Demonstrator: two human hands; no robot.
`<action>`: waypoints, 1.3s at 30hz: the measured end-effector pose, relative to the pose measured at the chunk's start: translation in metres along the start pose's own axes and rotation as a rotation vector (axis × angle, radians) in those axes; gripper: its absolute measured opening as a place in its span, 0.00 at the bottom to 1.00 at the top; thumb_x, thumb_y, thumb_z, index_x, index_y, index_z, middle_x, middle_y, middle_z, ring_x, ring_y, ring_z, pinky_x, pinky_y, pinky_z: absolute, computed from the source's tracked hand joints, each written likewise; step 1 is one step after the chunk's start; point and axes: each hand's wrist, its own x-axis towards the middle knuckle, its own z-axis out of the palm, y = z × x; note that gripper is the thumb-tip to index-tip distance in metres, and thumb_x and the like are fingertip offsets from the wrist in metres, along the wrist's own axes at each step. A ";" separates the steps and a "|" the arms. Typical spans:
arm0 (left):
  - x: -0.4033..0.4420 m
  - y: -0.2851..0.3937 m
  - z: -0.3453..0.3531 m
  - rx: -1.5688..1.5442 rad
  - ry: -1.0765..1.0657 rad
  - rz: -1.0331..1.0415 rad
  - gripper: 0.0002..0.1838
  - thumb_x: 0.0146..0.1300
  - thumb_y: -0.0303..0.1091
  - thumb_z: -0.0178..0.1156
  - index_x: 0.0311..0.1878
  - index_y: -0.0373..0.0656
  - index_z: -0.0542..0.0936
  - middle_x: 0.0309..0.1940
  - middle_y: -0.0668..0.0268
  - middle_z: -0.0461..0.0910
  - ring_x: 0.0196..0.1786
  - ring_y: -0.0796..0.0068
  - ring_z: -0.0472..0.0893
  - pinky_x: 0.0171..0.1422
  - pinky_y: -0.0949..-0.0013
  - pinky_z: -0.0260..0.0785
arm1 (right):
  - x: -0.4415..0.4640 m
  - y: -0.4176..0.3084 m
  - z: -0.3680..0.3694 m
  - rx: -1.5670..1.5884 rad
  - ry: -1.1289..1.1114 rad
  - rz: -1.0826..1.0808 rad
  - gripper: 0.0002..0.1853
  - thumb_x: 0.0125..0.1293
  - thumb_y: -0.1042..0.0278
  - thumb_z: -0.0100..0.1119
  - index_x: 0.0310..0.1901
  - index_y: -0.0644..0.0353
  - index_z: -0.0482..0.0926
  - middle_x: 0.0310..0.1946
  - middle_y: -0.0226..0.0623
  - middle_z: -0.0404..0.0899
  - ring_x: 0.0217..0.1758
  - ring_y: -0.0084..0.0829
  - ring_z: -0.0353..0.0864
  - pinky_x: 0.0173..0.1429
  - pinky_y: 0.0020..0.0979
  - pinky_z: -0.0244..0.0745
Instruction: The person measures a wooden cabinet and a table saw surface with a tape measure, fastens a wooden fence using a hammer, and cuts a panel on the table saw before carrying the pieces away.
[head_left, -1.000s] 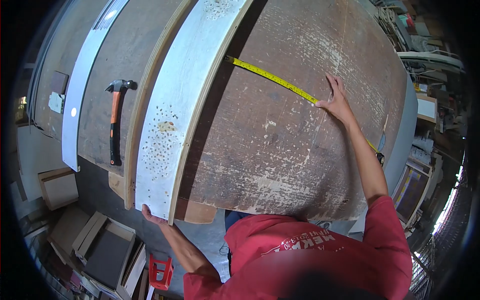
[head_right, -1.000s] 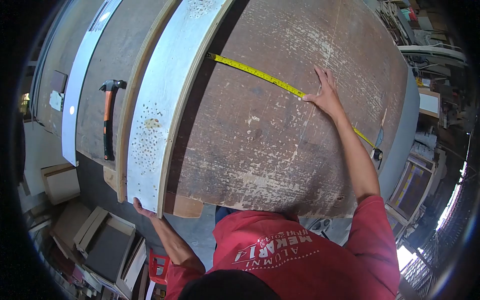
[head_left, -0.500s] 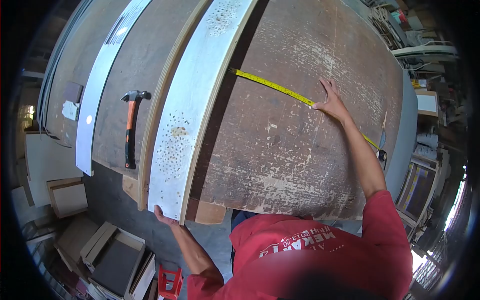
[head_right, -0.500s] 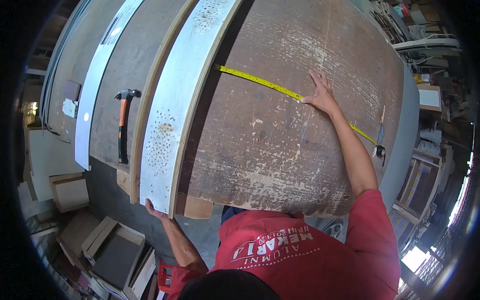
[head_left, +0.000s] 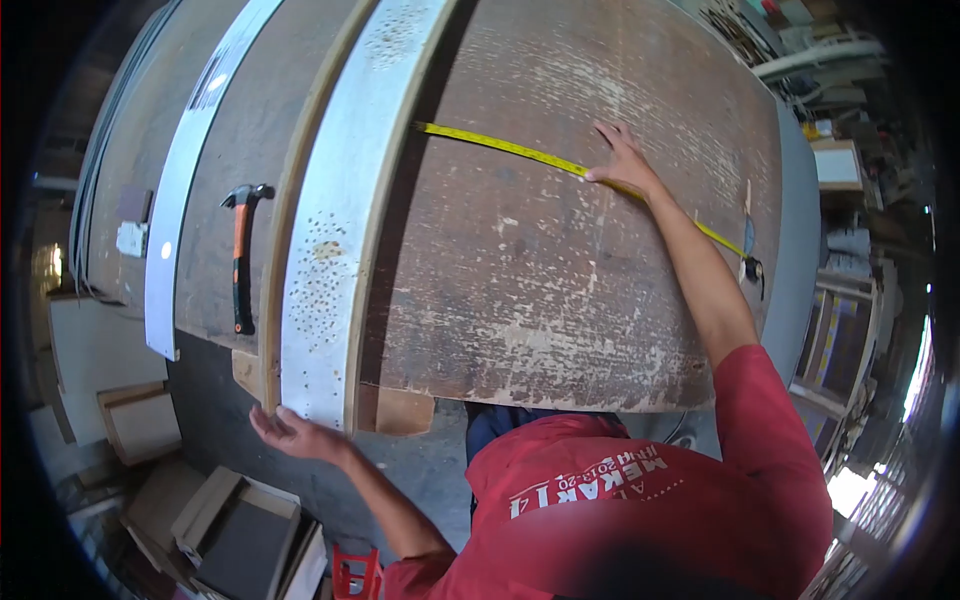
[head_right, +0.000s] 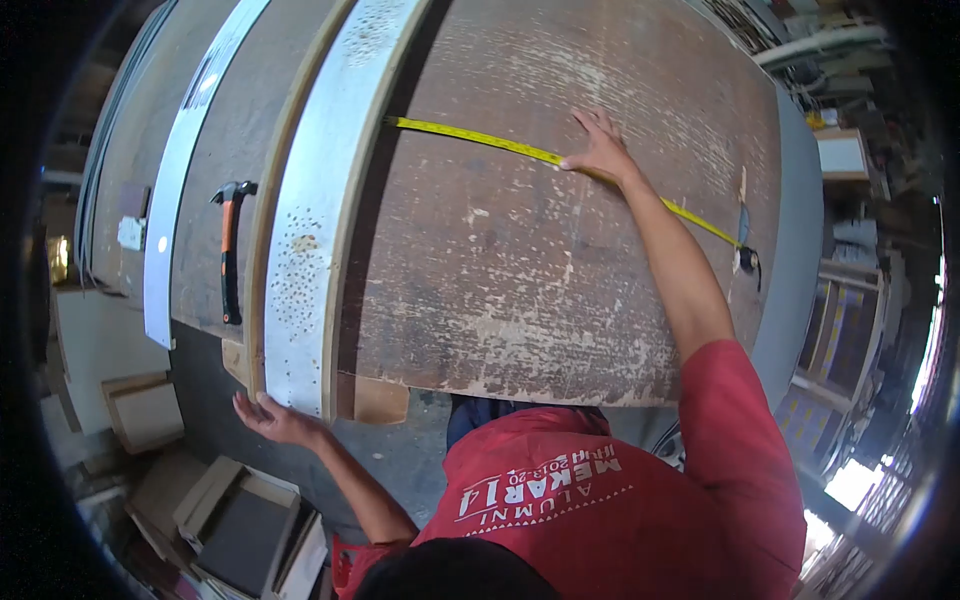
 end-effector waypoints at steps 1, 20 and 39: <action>-0.020 0.041 0.023 -0.149 -0.175 -0.037 0.22 0.72 0.28 0.53 0.67 0.34 0.69 0.64 0.56 0.74 0.63 0.64 0.74 0.69 0.61 0.66 | 0.000 0.003 0.001 -0.006 -0.006 0.001 0.58 0.37 0.50 0.82 0.75 0.43 0.62 0.78 0.51 0.49 0.80 0.59 0.48 0.80 0.52 0.51; -0.504 0.206 0.296 0.098 -1.165 0.635 0.32 0.78 0.42 0.45 0.78 0.37 0.53 0.78 0.50 0.53 0.79 0.51 0.53 0.83 0.55 0.39 | -0.012 0.005 0.005 0.008 0.027 0.121 0.57 0.41 0.45 0.82 0.74 0.46 0.61 0.79 0.54 0.46 0.79 0.70 0.38 0.69 0.83 0.39; -0.492 0.237 0.300 0.444 -0.751 0.983 0.28 0.70 0.47 0.48 0.72 0.52 0.72 0.73 0.53 0.65 0.74 0.50 0.62 0.76 0.44 0.50 | -0.344 0.411 -0.116 -0.010 0.606 0.268 0.28 0.57 0.66 0.71 0.60 0.54 0.74 0.58 0.40 0.76 0.67 0.47 0.69 0.71 0.45 0.65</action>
